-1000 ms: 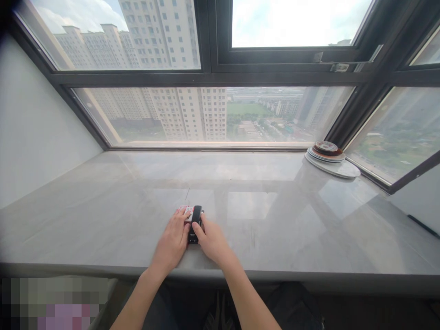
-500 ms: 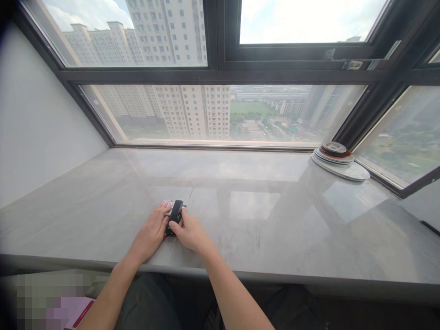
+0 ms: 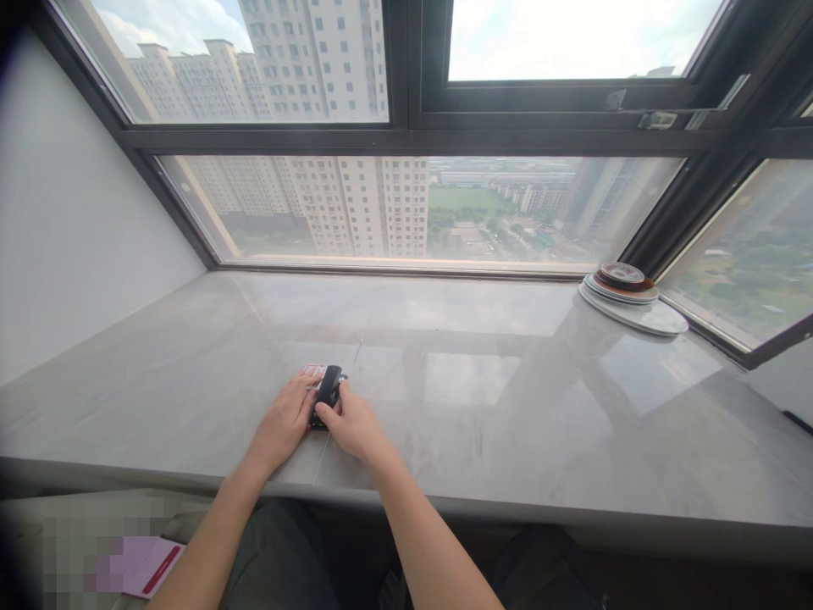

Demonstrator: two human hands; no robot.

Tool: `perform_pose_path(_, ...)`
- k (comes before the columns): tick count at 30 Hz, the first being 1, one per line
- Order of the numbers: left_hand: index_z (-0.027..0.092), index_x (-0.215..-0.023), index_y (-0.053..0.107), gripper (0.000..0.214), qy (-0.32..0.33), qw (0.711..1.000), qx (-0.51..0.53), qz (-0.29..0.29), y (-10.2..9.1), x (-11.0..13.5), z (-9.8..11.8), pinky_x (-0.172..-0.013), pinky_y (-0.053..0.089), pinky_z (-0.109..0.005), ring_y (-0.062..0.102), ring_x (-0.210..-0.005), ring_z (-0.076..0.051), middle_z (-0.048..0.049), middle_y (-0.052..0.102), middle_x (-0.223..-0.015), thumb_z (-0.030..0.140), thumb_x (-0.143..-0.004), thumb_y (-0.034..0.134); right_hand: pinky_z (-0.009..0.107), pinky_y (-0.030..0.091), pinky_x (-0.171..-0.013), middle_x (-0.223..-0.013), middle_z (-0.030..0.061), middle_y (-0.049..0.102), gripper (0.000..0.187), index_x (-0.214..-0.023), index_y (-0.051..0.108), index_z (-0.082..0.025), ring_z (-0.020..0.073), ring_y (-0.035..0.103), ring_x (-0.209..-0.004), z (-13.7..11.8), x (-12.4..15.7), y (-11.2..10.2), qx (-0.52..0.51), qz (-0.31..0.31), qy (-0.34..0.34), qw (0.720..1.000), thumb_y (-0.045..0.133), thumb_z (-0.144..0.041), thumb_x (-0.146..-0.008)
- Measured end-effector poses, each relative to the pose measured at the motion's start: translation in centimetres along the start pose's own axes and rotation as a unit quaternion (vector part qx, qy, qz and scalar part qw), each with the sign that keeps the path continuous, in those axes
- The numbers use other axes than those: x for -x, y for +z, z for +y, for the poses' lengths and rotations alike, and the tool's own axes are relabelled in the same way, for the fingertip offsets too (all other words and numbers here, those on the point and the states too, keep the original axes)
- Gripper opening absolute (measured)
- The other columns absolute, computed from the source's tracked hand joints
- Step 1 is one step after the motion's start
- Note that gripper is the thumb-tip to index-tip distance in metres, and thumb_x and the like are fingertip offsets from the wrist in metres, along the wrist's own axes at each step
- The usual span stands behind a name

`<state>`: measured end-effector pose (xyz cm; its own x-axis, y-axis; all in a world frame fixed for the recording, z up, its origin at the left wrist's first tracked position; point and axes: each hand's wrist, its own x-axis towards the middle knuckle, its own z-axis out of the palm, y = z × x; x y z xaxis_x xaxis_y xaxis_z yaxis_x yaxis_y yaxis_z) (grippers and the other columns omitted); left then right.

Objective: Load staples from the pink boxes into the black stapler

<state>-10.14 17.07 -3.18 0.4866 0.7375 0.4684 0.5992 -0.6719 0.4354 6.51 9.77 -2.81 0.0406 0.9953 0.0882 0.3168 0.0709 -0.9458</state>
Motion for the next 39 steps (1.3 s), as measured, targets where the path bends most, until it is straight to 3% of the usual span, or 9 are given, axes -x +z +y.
perform_pose_path(9,0.026,-0.142,0.051,0.041,0.003,0.999,-0.035,0.004,0.1,0.1,-0.1,-0.117,0.038,-0.049,0.046,-0.14,-0.026,-0.0068,0.057,-0.145,0.035,-0.107,0.032,0.027,0.043,-0.063,-0.073,-0.0035,0.06,0.028,-0.109,0.058,-0.023,0.0163,0.057,-0.067,-0.1,0.2,0.2,-0.001,0.01,-0.004,1.0,0.058,-0.048,-0.097)
perform_pose_path(14,0.026,-0.148,0.045,0.044,-0.018,0.999,-0.033,0.011,0.4,0.3,0.1,-0.117,0.037,-0.05,0.047,-0.14,-0.025,-0.0082,0.054,-0.149,0.032,-0.108,0.03,0.028,0.048,-0.061,-0.083,-0.0006,0.062,0.057,-0.152,0.04,-0.021,0.0145,0.058,-0.065,0.6,0.8,-0.9,-0.064,0.043,0.026,0.997,0.051,-0.046,-0.101)
perform_pose_path(17,0.029,-0.148,0.045,0.043,-0.052,0.998,-0.026,0.019,0.0,0.2,0.2,-0.12,0.031,-0.057,0.049,-0.139,-0.025,-0.0072,0.055,-0.148,0.032,-0.108,0.029,0.029,0.054,-0.063,-0.094,0.0028,0.063,0.064,-0.159,0.03,-0.02,0.0153,0.062,-0.071,1.6,2.5,-3.3,-0.106,0.095,0.044,0.989,0.048,-0.043,-0.101)
perform_pose_path(20,0.027,-0.144,0.049,0.041,-0.068,0.995,-0.026,0.075,-1.0,0.3,1.4,-0.122,0.025,-0.061,0.048,-0.14,-0.027,-0.0075,0.058,-0.145,0.031,-0.107,0.031,0.033,0.057,-0.081,-0.107,0.0071,0.065,0.057,-0.152,0.042,-0.02,0.0186,0.066,-0.092,2.6,5.5,-6.7,-0.076,0.165,0.03,0.983,0.049,-0.041,-0.1)
perform_pose_path(24,0.024,-0.134,0.056,0.035,-0.027,0.988,0.016,0.153,-1.3,1.3,6.0,-0.119,0.036,-0.053,0.051,-0.136,-0.027,-0.0073,0.06,-0.139,0.027,-0.105,0.036,0.041,0.052,-0.099,-0.123,0.0104,0.066,0.052,-0.149,0.047,-0.021,0.0229,0.063,-0.116,3.6,9.8,-11.4,0.022,0.239,0.028,0.97,0.046,-0.039,-0.1)
perform_pose_path(27,0.03,-0.132,0.059,0.034,0.051,0.996,0.067,0.038,0.6,2.0,10.4,-0.109,0.048,-0.047,0.06,-0.123,-0.025,-0.0044,0.066,-0.129,0.027,-0.104,0.04,0.045,0.046,-0.11,-0.139,0.0099,0.06,0.054,-0.152,0.045,-0.024,0.0248,0.055,-0.131,4.1,12.0,-13.5,0.127,0.237,0.04,0.962,0.043,-0.038,-0.1)
perform_pose_path(30,0.031,-0.143,0.052,0.041,0.08,0.993,0.048,-0.073,3.8,2.1,12.9,-0.113,0.046,-0.047,0.054,-0.135,-0.025,-0.0046,0.059,-0.144,0.03,-0.104,0.042,0.047,0.033,-0.121,-0.155,0.0054,0.048,0.057,-0.156,0.043,-0.026,0.0262,0.032,-0.15,4.2,12.9,-13.8,0.291,0.195,0.039,0.936,0.044,-0.039,-0.1)
perform_pose_path(34,0.028,-0.156,0.036,0.058,0.082,0.993,-0.041,-0.076,7.2,2.3,12.8,-0.122,0.031,-0.059,0.03,-0.153,-0.032,-0.008,0.037,-0.163,0.041,-0.102,0.048,0.055,0.011,-0.126,-0.167,0.0005,0.027,0.06,-0.161,0.034,-0.027,0.0303,0.012,-0.156,3.8,12.9,-12.4,0.441,0.141,0.057,0.885,0.039,-0.041,-0.103)
perform_pose_path(39,0.029,-0.159,0.031,0.061,0.082,0.992,-0.063,-0.074,8.1,2.4,11.8,-0.123,0.029,-0.062,0.025,-0.155,-0.03,-0.007,0.032,-0.165,0.047,-0.103,0.045,0.06,0.007,-0.125,-0.169,-0.0001,0.015,0.065,-0.163,0.027,-0.027,0.0334,0.004,-0.157,3.3,12.8,-11.5,0.484,0.123,0.075,0.863,0.037,-0.05,-0.103)
